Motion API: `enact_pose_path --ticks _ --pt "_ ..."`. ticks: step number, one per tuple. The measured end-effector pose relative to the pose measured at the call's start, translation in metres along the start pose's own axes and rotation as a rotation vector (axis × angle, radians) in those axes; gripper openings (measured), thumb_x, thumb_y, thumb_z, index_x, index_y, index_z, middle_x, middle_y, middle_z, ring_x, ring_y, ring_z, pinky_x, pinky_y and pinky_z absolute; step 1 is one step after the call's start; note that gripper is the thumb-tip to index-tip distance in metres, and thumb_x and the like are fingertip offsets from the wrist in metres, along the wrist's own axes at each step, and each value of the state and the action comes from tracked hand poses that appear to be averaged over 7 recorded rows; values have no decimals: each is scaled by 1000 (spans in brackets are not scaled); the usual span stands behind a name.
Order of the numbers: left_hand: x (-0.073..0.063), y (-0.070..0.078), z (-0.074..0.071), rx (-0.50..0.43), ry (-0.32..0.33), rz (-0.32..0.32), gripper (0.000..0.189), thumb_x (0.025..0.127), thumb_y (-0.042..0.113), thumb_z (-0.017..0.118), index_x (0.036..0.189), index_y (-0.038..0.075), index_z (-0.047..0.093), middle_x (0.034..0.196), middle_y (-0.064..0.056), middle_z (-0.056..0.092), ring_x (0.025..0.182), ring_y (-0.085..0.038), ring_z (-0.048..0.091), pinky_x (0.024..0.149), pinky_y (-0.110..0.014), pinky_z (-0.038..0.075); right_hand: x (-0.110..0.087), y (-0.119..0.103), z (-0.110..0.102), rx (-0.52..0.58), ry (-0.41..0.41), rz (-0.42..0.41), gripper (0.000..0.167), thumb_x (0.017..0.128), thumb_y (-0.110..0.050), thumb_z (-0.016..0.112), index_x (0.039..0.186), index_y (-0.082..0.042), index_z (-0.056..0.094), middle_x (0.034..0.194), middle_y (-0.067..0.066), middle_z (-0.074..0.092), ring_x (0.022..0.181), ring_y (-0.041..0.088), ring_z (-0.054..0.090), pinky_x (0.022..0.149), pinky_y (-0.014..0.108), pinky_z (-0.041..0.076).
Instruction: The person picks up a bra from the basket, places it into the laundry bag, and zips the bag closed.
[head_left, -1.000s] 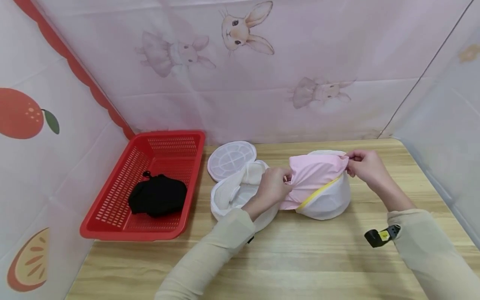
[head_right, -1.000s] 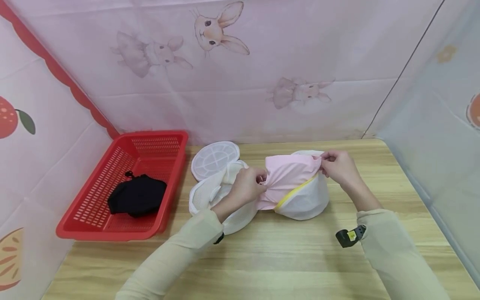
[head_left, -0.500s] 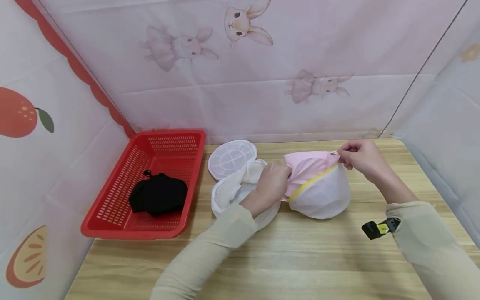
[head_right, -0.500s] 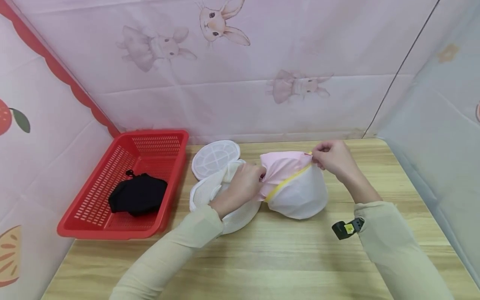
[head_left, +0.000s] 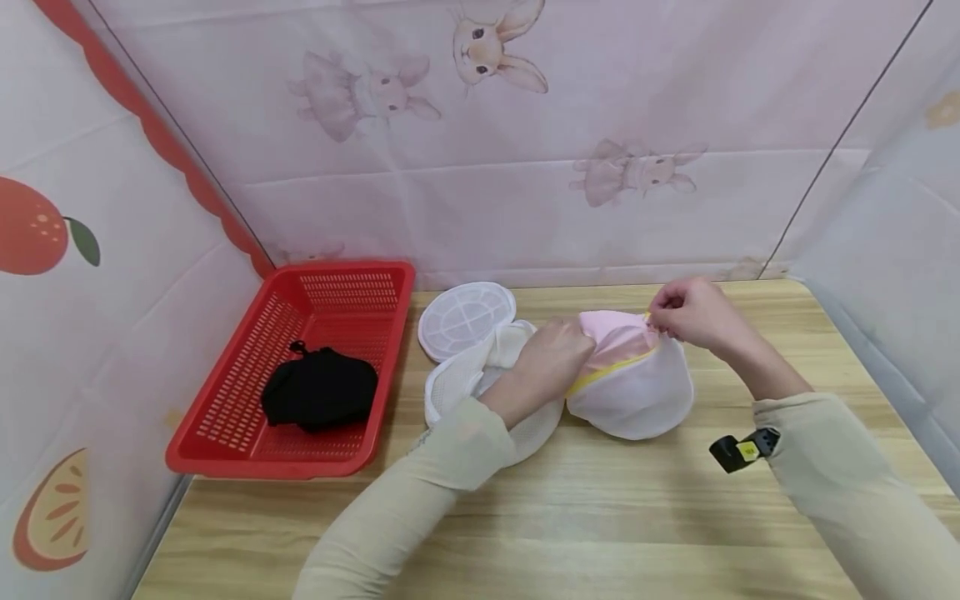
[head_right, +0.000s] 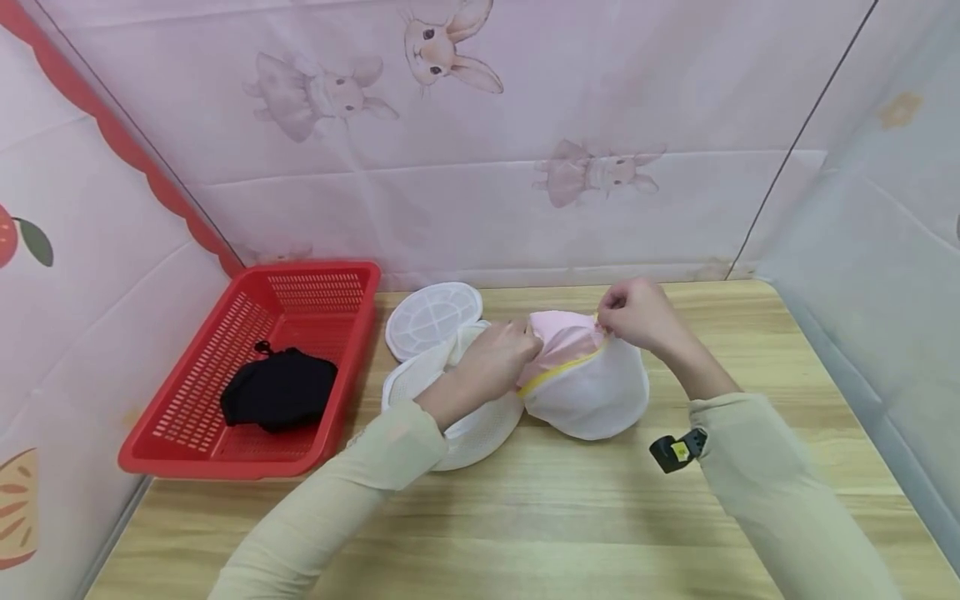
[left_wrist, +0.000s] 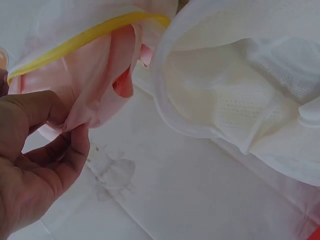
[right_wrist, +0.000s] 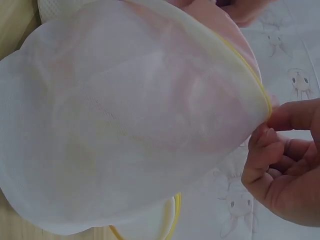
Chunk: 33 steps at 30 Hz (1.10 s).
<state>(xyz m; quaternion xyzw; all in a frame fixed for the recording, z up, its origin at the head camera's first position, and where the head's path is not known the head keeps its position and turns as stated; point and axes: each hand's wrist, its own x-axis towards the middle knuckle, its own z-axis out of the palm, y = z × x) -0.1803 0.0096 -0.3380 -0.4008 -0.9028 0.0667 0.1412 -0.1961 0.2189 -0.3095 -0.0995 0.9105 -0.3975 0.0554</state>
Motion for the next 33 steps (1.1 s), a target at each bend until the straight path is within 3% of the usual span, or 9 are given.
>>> enact_pose_path --ticks 4,13,18,21,23,27,33 --pt "4 -5 -6 -55 -73 2 21 81 -4 54 84 11 68 82 -3 62 76 -18 58 70 -29 49 5 -5 1 -65 -3 -45 6 78 0 56 76 3 62 60 0 55 54 9 50 48 23 41" --pt "12 -8 -9 -205 -74 -30 20 76 -6 58 72 13 63 72 2 60 71 -13 56 62 -24 45 6 -6 14 -116 41 -92 10 74 1 52 72 1 62 58 -2 53 55 12 47 48 23 39" --pt "16 -12 -10 -289 -135 -111 26 73 -9 56 64 15 54 68 3 54 67 -11 50 57 -22 39 6 -5 17 -119 61 -94 10 73 0 52 71 0 61 57 -3 52 55 13 46 48 24 38" --pt "16 -13 -11 -292 -145 -179 29 74 -8 54 60 17 48 64 4 49 63 -11 45 52 -23 35 3 -5 15 -98 34 -75 10 74 0 52 70 0 61 55 -3 50 51 11 45 46 23 38" --pt "16 -13 -12 -273 -139 -192 29 75 -7 54 60 17 47 63 4 48 62 -11 44 51 -24 36 1 -4 13 -85 14 -65 10 75 0 52 70 0 60 54 -4 49 49 10 45 45 23 38" --pt "15 -9 -11 -234 -104 -150 24 74 -6 56 65 16 56 65 4 54 65 -12 52 56 -25 43 -1 -2 11 -59 -18 -37 9 76 1 52 72 2 59 54 -3 49 48 9 45 43 22 39" --pt "11 1 -6 -113 -84 1 20 80 -2 57 82 16 68 75 0 62 74 -16 57 67 -27 48 -3 1 8 -12 -27 11 7 77 2 53 77 6 59 57 -1 51 49 8 46 44 22 41"
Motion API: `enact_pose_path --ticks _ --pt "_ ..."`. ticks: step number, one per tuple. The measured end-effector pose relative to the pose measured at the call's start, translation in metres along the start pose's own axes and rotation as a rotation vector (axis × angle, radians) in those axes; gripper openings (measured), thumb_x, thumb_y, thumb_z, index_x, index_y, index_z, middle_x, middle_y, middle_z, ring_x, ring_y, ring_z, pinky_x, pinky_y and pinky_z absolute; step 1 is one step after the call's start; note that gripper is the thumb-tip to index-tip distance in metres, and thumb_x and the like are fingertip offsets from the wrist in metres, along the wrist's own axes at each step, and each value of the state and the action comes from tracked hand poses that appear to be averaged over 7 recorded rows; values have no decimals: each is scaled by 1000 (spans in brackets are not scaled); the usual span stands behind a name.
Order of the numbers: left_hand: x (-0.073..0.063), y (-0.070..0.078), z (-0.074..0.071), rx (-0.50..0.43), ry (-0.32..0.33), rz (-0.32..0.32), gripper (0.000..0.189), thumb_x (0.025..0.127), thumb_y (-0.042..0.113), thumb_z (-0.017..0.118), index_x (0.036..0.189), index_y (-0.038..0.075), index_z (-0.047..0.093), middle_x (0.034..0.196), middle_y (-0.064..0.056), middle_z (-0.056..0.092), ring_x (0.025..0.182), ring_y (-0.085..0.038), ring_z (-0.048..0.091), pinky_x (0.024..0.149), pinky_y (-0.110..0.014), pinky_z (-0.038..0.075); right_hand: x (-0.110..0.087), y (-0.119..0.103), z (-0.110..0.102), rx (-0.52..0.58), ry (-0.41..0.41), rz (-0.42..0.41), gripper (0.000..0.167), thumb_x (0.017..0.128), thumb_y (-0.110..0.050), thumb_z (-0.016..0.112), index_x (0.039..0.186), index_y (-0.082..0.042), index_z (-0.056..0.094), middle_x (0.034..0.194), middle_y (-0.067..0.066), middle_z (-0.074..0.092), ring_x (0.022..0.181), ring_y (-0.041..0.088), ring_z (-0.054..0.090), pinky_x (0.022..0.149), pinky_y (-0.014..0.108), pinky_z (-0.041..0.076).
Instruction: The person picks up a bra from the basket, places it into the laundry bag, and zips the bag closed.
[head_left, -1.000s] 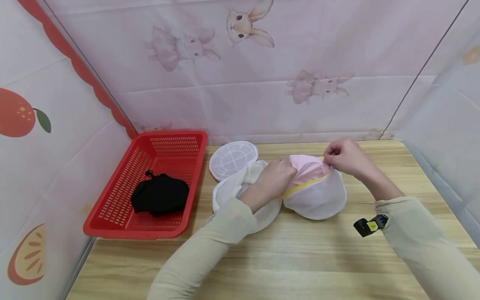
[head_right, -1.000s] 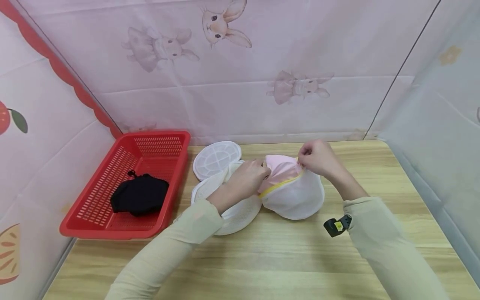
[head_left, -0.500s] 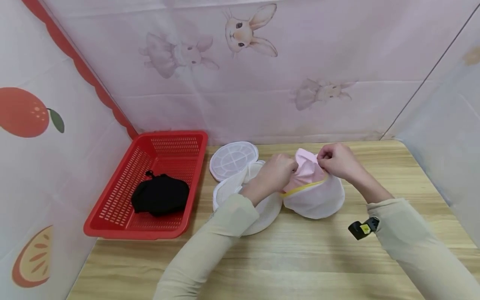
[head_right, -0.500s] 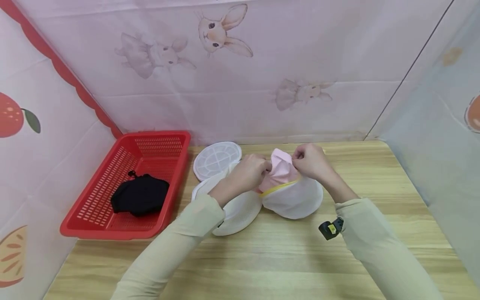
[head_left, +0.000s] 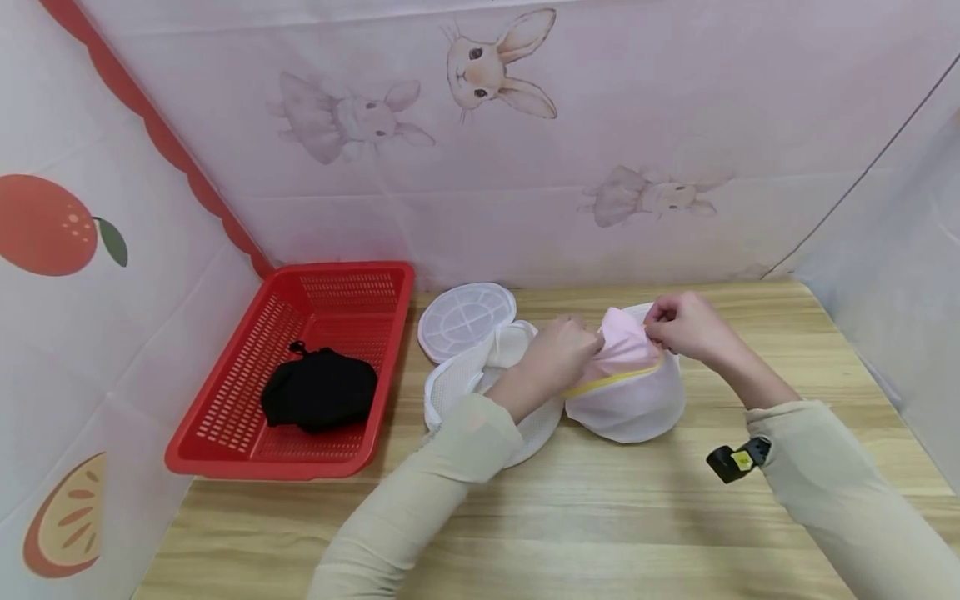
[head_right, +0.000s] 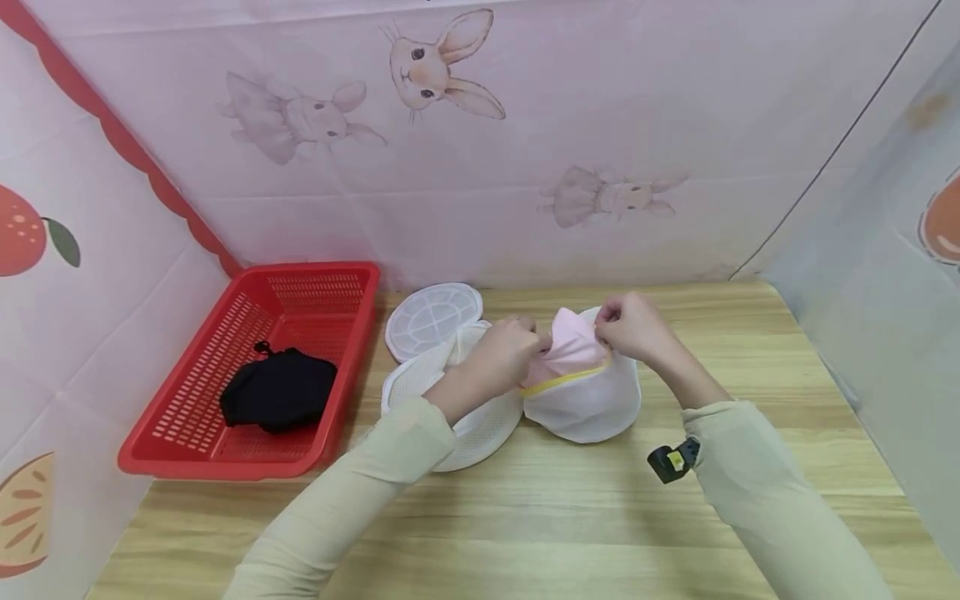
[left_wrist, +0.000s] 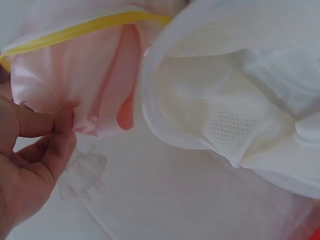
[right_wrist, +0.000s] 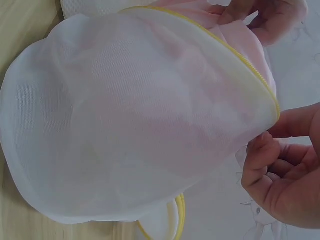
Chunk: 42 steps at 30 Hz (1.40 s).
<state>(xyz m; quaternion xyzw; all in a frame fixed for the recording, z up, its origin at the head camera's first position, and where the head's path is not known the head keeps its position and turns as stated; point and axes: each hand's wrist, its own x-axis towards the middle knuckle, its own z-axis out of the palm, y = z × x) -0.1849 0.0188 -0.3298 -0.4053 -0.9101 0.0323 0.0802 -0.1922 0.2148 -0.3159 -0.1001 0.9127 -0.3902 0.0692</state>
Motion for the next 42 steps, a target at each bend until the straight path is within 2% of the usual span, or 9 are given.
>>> enact_pose_path --ticks 7,14,18,23,26,29,34,37,42 --pt "5 10 3 87 -51 121 19 89 12 56 98 21 69 88 1 63 81 -15 56 72 -23 46 2 -7 5 85 3 49 9 81 0 56 84 8 58 61 0 52 52 7 48 46 21 42" --pt "11 13 1 58 -45 78 20 89 9 55 98 20 68 90 0 63 78 -15 55 69 -24 44 5 -12 15 275 -11 70 10 86 4 50 90 14 52 62 3 54 53 8 51 49 21 47" --pt "13 13 2 75 -18 113 16 85 14 58 90 21 71 90 1 63 79 -13 55 71 -24 43 6 -13 17 395 -19 63 12 87 4 49 92 15 49 66 5 55 56 10 54 52 22 50" --pt "17 15 3 49 -39 112 18 88 17 55 97 13 70 105 -5 61 83 -15 56 77 -24 45 6 -10 13 657 14 48 6 88 8 46 90 13 49 68 3 58 57 10 56 53 21 50" --pt "17 14 2 9 -73 66 22 93 22 51 103 13 69 102 -5 62 83 -17 56 74 -24 47 3 -1 8 882 52 67 11 88 11 46 82 5 54 67 3 60 56 12 57 53 22 51" --pt "17 13 1 -11 -77 54 24 95 27 49 96 18 71 92 -2 61 81 -16 54 70 -22 48 -2 13 1 1019 68 86 19 88 11 47 77 0 58 70 6 60 58 14 57 54 23 51" --pt "19 15 7 -27 -28 88 19 92 24 53 97 21 71 92 2 57 83 -14 49 69 -18 46 -9 36 -9 966 68 149 18 88 10 47 77 0 58 72 6 57 59 15 56 56 23 52" --pt "21 15 9 -116 -25 61 20 91 13 55 104 21 69 99 2 57 90 -13 49 70 -16 45 -11 48 -14 894 61 188 18 87 9 49 76 -1 58 71 5 57 58 14 56 55 22 51" --pt "20 7 12 -326 43 -134 24 90 8 55 109 17 66 106 0 58 99 -14 52 73 -18 47 -14 67 -26 716 22 214 15 88 5 49 79 -1 57 72 2 55 60 12 54 54 23 50"
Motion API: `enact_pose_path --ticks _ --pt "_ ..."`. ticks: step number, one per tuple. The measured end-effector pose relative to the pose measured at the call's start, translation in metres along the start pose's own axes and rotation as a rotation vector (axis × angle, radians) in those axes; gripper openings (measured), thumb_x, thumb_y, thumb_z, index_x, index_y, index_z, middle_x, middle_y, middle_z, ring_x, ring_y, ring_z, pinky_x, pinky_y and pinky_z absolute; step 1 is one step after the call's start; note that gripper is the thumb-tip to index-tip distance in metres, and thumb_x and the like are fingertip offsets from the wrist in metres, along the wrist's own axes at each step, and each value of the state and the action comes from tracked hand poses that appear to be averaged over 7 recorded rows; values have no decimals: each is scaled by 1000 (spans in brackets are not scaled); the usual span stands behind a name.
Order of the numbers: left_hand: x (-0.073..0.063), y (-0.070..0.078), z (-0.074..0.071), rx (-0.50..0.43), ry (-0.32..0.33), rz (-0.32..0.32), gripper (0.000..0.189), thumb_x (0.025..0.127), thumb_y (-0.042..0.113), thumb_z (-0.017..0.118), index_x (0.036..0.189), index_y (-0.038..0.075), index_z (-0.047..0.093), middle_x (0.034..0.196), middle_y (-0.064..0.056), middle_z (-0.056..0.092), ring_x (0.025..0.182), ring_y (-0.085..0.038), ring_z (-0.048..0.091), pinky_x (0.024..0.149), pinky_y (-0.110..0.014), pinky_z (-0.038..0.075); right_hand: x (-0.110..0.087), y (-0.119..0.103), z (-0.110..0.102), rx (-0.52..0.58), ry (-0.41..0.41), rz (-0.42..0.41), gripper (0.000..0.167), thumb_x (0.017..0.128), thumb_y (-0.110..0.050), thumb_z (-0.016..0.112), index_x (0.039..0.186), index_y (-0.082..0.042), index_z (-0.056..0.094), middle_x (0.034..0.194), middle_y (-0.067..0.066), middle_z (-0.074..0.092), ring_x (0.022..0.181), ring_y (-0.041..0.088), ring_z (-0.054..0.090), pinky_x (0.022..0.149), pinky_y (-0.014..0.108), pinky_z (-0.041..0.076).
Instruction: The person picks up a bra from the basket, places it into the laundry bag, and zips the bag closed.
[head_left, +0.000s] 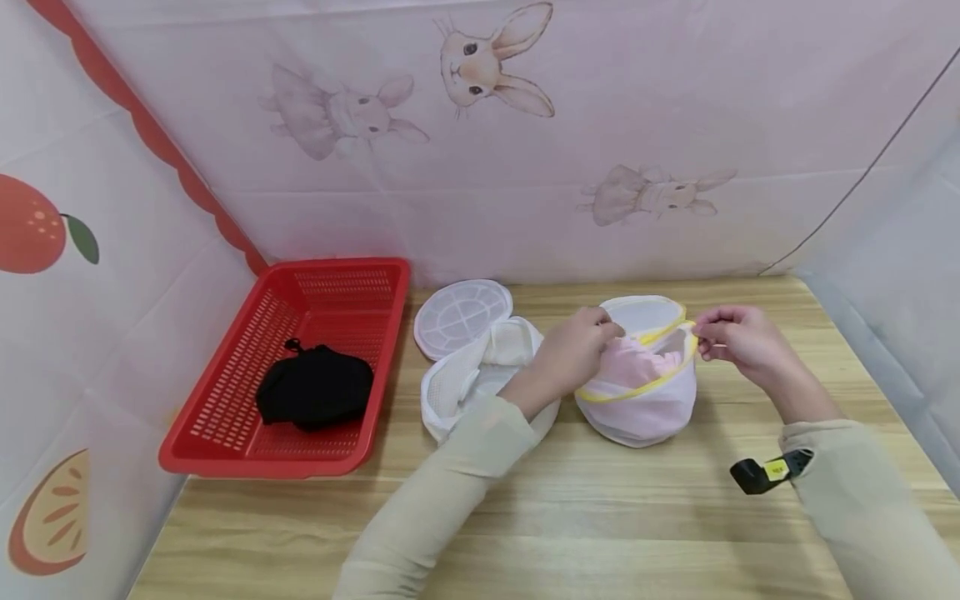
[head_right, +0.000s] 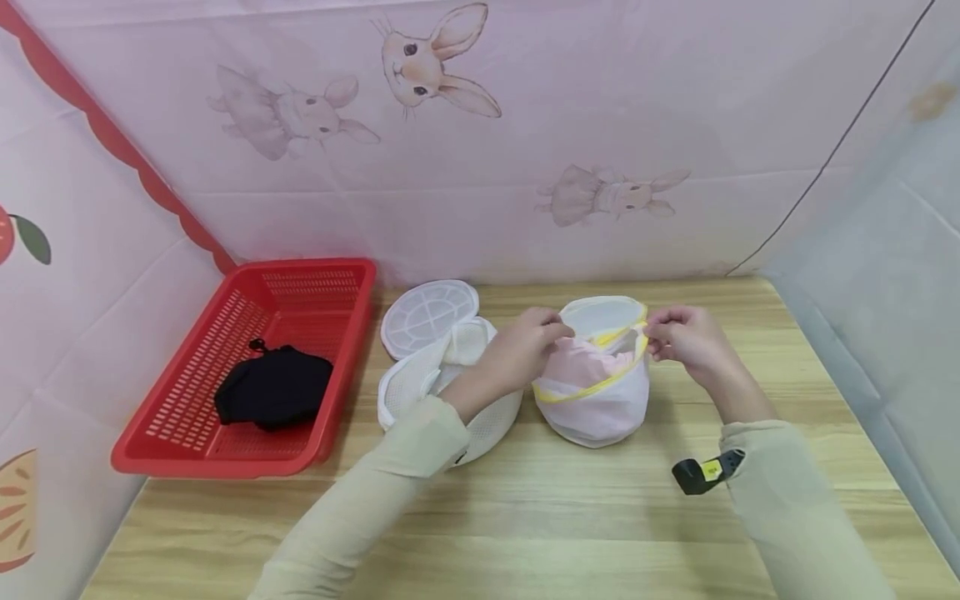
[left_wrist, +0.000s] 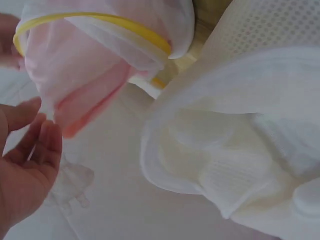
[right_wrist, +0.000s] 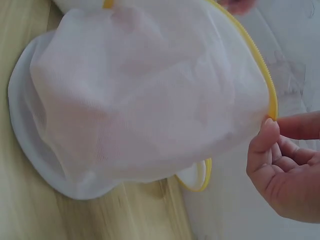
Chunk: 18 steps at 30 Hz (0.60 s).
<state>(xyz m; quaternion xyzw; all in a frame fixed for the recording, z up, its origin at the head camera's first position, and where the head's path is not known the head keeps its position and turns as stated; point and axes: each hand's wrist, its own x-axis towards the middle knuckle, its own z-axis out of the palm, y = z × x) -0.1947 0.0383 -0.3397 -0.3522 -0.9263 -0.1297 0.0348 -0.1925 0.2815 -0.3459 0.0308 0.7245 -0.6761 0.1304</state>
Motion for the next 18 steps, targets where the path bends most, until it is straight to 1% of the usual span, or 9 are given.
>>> enact_pose_path --ticks 2,5,6,8,10,12,15,18 --pt "-3 -5 2 -54 46 -97 21 90 10 55 107 14 67 104 -1 59 97 -14 55 74 -20 48 -1 3 -7 -76 -1 3 13 89 4 48 80 0 57 73 1 55 61 11 53 54 23 50" --pt "-8 -13 8 -151 68 -256 18 88 9 58 102 10 68 97 -2 64 90 -15 59 74 -24 49 -1 7 -14 -144 -4 14 12 90 2 48 82 0 56 73 0 54 62 11 53 54 24 49" --pt "-10 -14 11 -185 63 -310 17 87 7 58 100 9 68 94 -2 65 87 -16 60 74 -24 49 -2 9 -16 -160 -5 18 11 91 1 48 82 0 56 72 0 54 61 10 53 54 24 50" --pt "-13 -16 16 -258 32 -415 15 85 5 59 96 8 68 88 -1 66 82 -16 61 70 -25 49 -3 11 -20 -174 -4 25 11 90 1 49 82 -1 56 72 0 55 61 10 53 54 24 50" --pt "-15 -17 22 -316 1 -497 12 84 5 58 91 7 67 82 -1 65 76 -17 60 65 -24 48 -4 13 -22 -174 -6 28 12 90 1 49 82 -2 57 71 -1 55 60 10 53 54 24 50" --pt "-16 -17 28 -346 -32 -554 10 82 5 58 87 7 67 79 -1 64 75 -17 59 63 -24 47 -4 15 -23 -163 -8 26 14 89 3 49 80 -3 58 71 -1 56 60 11 53 53 23 50" --pt "-15 -15 36 -376 -65 -603 7 79 5 59 78 8 65 73 -1 61 70 -16 56 59 -22 44 -5 17 -24 -159 -17 19 16 89 4 49 80 -3 59 71 0 56 59 11 53 53 24 49" --pt "-12 -13 43 -412 -110 -655 15 74 1 60 62 10 57 62 0 53 59 -15 50 50 -22 40 -5 19 -24 -178 -27 14 14 89 5 49 81 -2 59 71 0 56 59 11 53 53 24 49"
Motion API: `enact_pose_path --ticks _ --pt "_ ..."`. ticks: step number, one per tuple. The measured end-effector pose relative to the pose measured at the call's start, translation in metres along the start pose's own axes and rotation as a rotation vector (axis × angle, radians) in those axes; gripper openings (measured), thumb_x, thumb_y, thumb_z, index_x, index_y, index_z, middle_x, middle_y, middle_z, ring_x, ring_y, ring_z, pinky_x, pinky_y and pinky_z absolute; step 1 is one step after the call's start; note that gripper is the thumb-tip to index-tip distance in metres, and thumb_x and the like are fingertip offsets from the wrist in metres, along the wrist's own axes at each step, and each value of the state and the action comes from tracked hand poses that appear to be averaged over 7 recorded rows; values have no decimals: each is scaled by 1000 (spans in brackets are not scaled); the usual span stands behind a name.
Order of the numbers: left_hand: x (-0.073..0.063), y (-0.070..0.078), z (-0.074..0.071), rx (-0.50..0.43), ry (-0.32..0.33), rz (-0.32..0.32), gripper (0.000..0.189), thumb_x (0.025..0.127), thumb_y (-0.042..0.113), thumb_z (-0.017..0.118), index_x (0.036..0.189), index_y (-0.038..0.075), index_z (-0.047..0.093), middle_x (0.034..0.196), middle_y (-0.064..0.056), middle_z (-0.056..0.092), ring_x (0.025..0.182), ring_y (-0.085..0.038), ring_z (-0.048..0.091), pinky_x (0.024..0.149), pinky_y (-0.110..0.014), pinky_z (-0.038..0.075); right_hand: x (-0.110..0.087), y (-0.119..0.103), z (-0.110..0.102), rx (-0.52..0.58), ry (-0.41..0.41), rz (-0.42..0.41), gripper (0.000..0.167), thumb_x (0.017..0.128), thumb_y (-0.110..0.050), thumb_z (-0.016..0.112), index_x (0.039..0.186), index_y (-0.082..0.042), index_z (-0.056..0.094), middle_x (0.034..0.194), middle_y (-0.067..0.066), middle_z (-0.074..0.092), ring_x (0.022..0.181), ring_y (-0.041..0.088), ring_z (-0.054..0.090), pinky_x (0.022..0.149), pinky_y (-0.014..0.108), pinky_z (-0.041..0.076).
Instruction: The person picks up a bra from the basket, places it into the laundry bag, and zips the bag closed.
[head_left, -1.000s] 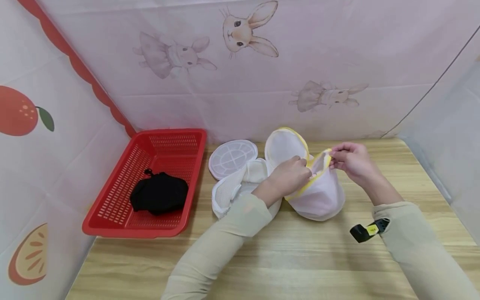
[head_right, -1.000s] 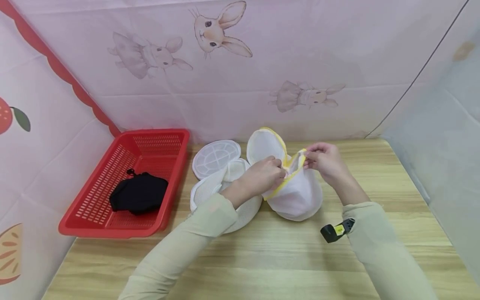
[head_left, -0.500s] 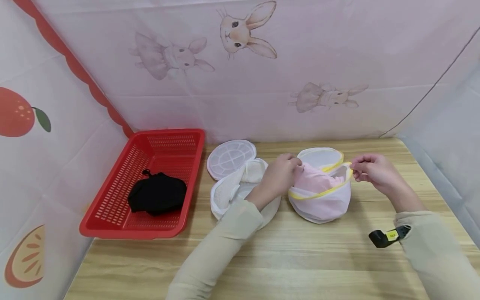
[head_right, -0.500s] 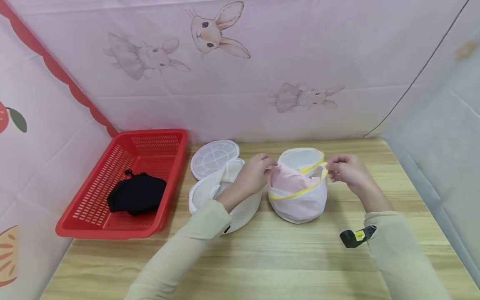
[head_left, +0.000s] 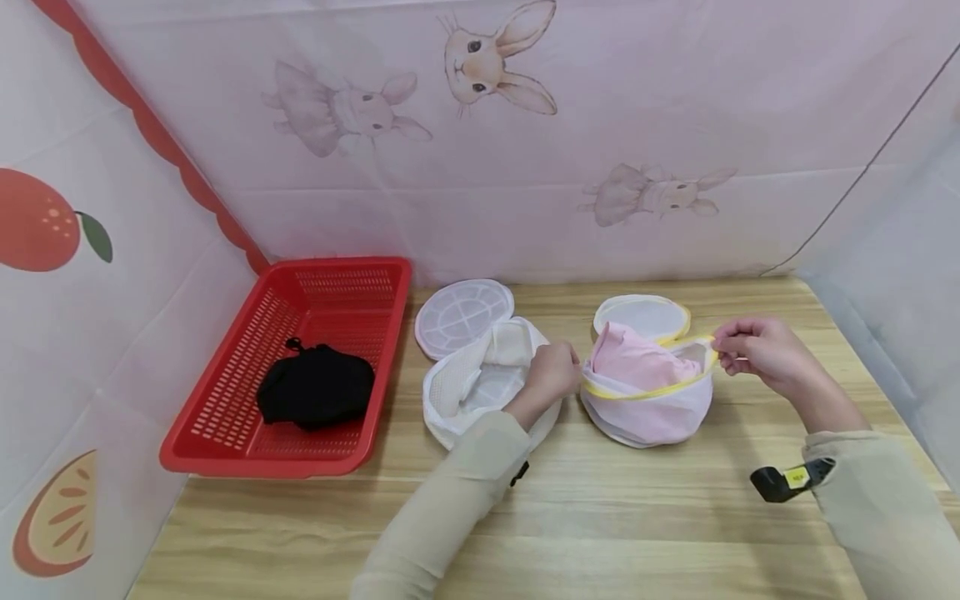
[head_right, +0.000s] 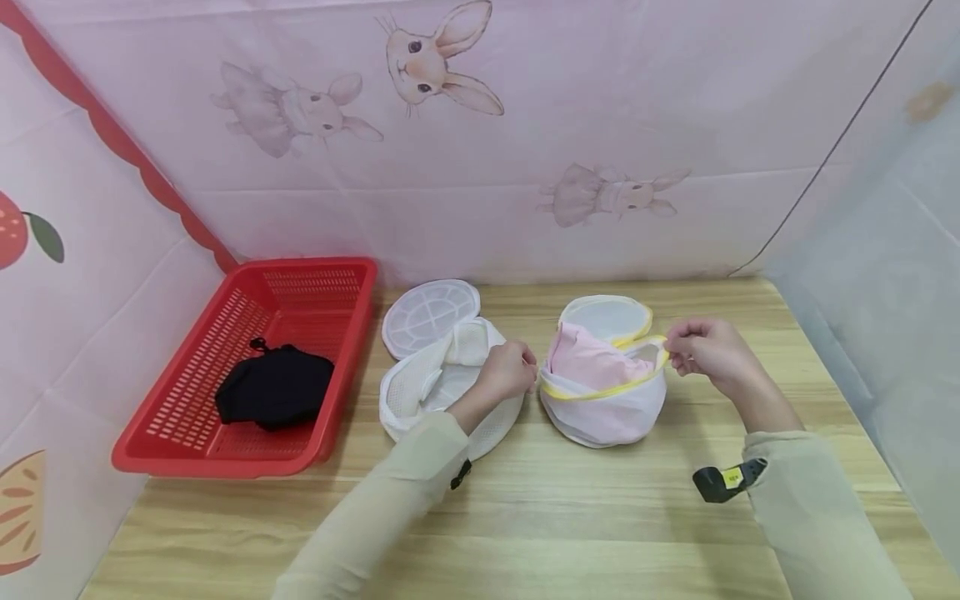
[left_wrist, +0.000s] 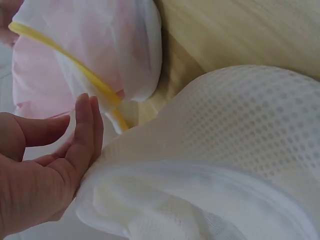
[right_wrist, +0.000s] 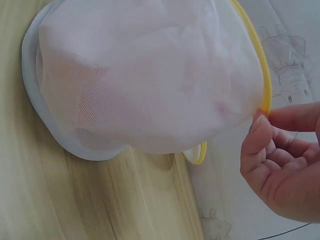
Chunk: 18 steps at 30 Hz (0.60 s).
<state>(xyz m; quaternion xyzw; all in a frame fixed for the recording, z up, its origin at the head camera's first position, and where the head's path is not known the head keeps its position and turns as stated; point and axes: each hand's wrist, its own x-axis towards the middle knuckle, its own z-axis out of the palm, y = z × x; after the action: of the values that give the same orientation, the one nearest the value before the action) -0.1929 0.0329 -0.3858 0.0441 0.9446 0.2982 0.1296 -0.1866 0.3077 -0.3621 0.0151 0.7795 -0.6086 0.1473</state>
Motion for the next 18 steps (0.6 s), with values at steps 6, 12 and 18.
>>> enact_pose_path --ticks 6,12,18 --pt "0 2 14 -48 -89 -87 31 78 1 55 51 10 45 53 -1 48 46 -13 41 40 -20 34 -6 1 4 -21 4 -6 11 88 5 49 83 1 57 71 0 55 59 11 53 53 24 50" --pt "-1 3 21 -180 -92 -165 19 85 4 52 69 3 62 53 -4 58 44 -14 50 36 -18 31 -11 3 8 -27 -7 -10 11 88 7 48 83 1 57 70 0 55 59 11 52 53 23 49" --pt "-4 4 25 -374 -34 -204 14 84 -1 51 93 0 61 67 -6 58 56 -17 64 37 -14 37 -16 5 11 -50 -13 -17 10 88 7 47 85 4 56 70 1 54 60 11 52 54 24 49"
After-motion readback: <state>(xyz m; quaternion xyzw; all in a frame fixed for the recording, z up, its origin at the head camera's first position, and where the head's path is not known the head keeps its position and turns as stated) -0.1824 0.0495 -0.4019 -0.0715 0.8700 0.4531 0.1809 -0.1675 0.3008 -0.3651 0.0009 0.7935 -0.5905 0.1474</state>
